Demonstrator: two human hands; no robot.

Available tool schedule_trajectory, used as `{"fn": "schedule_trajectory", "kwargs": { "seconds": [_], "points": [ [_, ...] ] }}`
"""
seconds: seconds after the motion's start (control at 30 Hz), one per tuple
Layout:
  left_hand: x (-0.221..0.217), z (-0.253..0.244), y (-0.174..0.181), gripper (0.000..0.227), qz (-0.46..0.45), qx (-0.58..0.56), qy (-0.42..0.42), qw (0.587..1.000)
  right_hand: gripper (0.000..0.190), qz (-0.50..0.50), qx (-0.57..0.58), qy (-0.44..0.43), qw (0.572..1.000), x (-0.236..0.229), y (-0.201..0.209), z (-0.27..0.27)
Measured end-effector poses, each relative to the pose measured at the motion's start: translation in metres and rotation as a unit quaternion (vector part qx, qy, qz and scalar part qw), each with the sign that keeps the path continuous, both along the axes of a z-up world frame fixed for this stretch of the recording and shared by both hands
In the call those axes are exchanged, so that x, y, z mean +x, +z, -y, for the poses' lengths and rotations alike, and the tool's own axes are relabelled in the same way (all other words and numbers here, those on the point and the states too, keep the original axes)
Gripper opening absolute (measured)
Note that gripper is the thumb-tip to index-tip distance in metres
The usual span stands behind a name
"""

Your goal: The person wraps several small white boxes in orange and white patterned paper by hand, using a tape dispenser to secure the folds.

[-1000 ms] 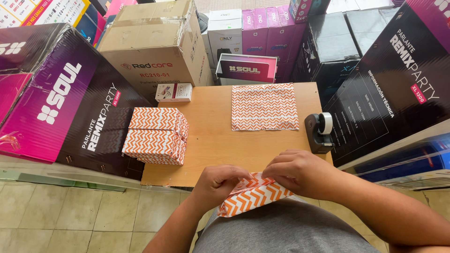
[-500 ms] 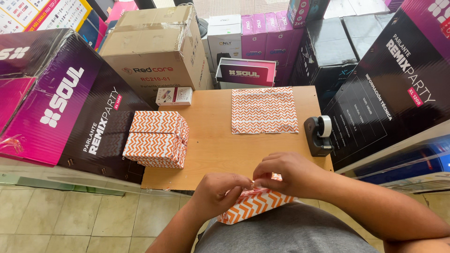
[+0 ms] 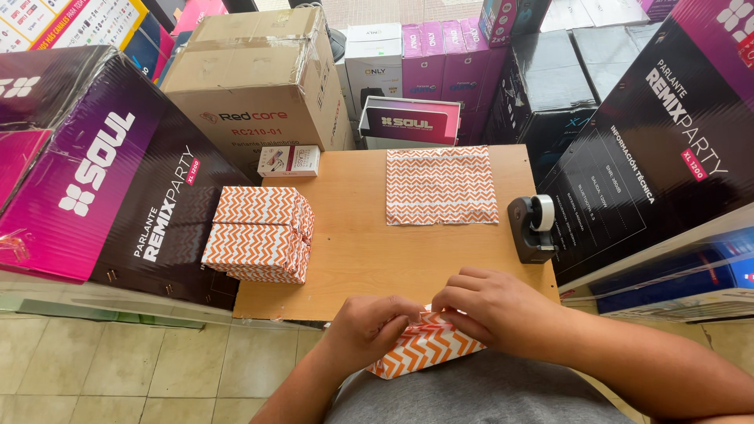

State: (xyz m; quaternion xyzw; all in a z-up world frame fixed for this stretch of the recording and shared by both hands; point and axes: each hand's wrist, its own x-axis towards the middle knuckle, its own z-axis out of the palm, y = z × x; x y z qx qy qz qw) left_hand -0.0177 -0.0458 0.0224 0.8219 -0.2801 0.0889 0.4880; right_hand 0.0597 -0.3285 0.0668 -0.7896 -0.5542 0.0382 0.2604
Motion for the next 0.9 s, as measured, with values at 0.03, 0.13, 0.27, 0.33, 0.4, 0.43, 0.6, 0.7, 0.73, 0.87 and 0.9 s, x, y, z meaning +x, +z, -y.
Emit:
{"fn": "schedule_trajectory", "kwargs": {
  "seconds": [0.03, 0.13, 0.27, 0.33, 0.4, 0.43, 0.6, 0.7, 0.73, 0.87, 0.9],
  "points": [
    [0.000, 0.001, 0.003, 0.017, 0.000, -0.022, -0.014, 1.000, 0.015, -0.012, 0.000, -0.022, 1.000, -0.001, 0.002, 0.004],
    [-0.001, -0.005, 0.006, 0.024, 0.014, -0.072, -0.023, 0.997, 0.022, 0.015, 0.036, -0.089, 0.995, -0.002, 0.007, 0.020],
    [-0.013, -0.004, -0.002, 0.029, 0.066, -0.143, 0.080, 0.984, 0.051, 0.025, 0.211, -0.315, 0.925, -0.011, -0.017, 0.052],
    [-0.018, -0.001, 0.004, 0.027, 0.081, -0.145, 0.141, 0.976, 0.048, -0.096, 0.262, -0.344, 0.896, -0.015, -0.055, 0.057],
    [-0.017, 0.001, 0.007, 0.026, 0.097, -0.148, 0.203, 0.963, 0.047, -0.214, 0.307, -0.364, 0.853, -0.014, -0.085, 0.059],
    [-0.015, 0.002, 0.009, 0.026, 0.135, -0.118, 0.241, 0.954, 0.037, -0.374, 0.260, -0.257, 0.853, -0.012, -0.097, 0.059],
    [0.002, 0.016, 0.012, 0.025, 0.170, -0.072, 0.251, 0.950, 0.101, -0.737, 0.246, -0.051, 0.627, 0.007, -0.166, 0.020],
    [0.016, 0.021, 0.009, 0.033, 0.149, -0.080, 0.276, 0.946, 0.071, -0.764, 0.348, -0.187, 0.510, 0.014, -0.158, -0.012],
    [0.018, 0.019, 0.010, 0.032, 0.120, -0.081, 0.289, 0.946, 0.051, -0.736, 0.374, -0.243, 0.509, 0.017, -0.158, -0.016],
    [0.021, -0.002, 0.006, 0.047, 0.003, -0.121, 0.333, 0.935, 0.038, -0.687, 0.443, -0.272, 0.508, 0.039, -0.179, 0.000],
    [0.022, -0.007, 0.004, 0.047, 0.003, -0.120, 0.333, 0.935, 0.038, -0.687, 0.443, -0.272, 0.507, 0.048, -0.194, 0.012]
  ]
}}
